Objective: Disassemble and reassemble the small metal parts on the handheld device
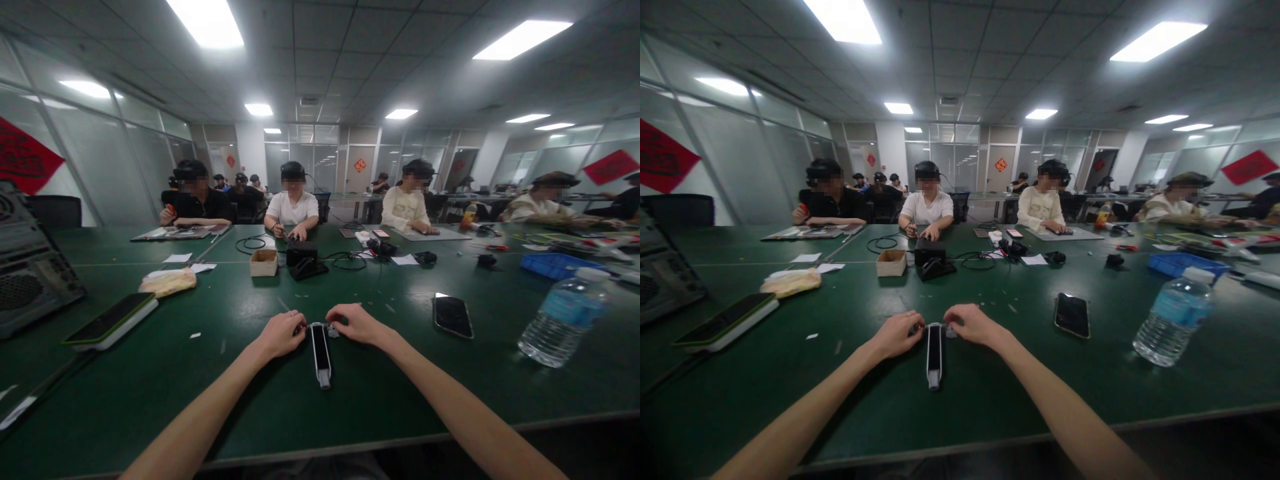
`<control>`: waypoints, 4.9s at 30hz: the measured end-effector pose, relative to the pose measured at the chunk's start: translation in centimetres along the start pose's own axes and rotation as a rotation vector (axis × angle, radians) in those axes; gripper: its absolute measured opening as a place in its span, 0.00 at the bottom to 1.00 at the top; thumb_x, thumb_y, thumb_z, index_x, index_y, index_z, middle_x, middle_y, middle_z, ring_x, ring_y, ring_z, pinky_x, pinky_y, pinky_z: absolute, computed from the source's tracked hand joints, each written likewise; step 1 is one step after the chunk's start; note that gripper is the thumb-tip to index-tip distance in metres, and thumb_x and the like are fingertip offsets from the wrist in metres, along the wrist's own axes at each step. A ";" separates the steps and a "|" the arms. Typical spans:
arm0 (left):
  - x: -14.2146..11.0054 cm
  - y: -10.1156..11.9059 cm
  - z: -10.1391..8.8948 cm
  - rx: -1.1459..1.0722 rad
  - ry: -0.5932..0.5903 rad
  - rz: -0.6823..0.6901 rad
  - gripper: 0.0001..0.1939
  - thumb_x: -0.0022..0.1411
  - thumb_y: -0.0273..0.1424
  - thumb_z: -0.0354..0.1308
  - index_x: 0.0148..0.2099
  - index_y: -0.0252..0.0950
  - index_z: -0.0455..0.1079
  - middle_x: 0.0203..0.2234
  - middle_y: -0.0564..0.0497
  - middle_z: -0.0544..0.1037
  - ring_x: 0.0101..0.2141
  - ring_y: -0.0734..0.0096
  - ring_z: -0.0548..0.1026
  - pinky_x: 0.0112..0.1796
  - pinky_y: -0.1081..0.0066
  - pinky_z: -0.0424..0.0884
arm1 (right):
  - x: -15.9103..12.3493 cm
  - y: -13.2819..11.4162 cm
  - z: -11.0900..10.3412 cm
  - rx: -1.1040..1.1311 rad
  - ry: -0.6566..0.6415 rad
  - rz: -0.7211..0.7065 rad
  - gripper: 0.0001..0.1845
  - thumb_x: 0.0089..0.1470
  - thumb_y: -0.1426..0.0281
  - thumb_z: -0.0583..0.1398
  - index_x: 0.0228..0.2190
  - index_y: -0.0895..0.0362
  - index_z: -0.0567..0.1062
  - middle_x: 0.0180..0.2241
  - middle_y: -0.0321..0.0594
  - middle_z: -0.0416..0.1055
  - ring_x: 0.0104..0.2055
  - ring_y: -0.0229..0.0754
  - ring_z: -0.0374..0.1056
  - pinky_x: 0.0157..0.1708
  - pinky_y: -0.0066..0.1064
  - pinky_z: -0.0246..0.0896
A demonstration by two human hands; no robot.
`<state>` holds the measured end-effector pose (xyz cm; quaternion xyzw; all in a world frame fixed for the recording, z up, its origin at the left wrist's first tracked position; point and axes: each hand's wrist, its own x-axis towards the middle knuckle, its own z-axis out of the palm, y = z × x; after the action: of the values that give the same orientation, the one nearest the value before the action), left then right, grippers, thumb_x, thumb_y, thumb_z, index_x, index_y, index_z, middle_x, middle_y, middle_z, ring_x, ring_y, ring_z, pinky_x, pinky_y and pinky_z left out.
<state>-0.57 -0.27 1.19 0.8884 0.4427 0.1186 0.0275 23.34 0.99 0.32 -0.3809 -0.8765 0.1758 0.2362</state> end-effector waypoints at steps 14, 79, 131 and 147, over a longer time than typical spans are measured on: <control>0.0 -0.1 0.3 0.034 0.013 0.008 0.08 0.61 0.28 0.50 0.40 0.36 0.69 0.33 0.50 0.74 0.33 0.68 0.73 0.34 0.73 0.65 | 0.1 0.0 0.3 0.042 0.018 0.002 0.10 0.54 0.76 0.57 0.39 0.58 0.75 0.37 0.39 0.73 0.39 0.38 0.69 0.42 0.30 0.66; 0.1 -0.3 0.5 -0.111 0.149 -0.016 0.09 0.64 0.31 0.48 0.42 0.36 0.67 0.36 0.49 0.73 0.34 0.68 0.71 0.36 0.70 0.66 | -0.1 2.3 -2.4 -0.498 0.182 0.178 0.09 0.59 0.74 0.51 0.35 0.60 0.71 0.37 0.46 0.69 0.41 0.43 0.66 0.43 0.33 0.62; 0.5 -2.5 -0.7 -0.323 -0.030 -0.026 0.08 0.60 0.30 0.55 0.37 0.36 0.76 0.32 0.52 0.79 0.33 0.70 0.74 0.36 0.75 0.66 | 0.0 -0.9 0.3 -0.286 -0.019 0.025 0.07 0.56 0.69 0.56 0.33 0.57 0.74 0.34 0.41 0.71 0.37 0.42 0.65 0.38 0.33 0.61; 0.4 -2.0 -0.1 -0.449 0.002 -0.091 0.11 0.59 0.34 0.53 0.36 0.34 0.74 0.28 0.52 0.77 0.27 0.72 0.73 0.32 0.75 0.66 | 0.0 -0.4 0.9 -0.191 -0.042 0.054 0.08 0.59 0.67 0.55 0.35 0.58 0.73 0.36 0.41 0.69 0.38 0.41 0.64 0.38 0.32 0.61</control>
<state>-1.90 1.24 1.04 0.8389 0.4450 0.2135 0.2293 22.64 0.67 -0.21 -0.4216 -0.8833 0.1055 0.1756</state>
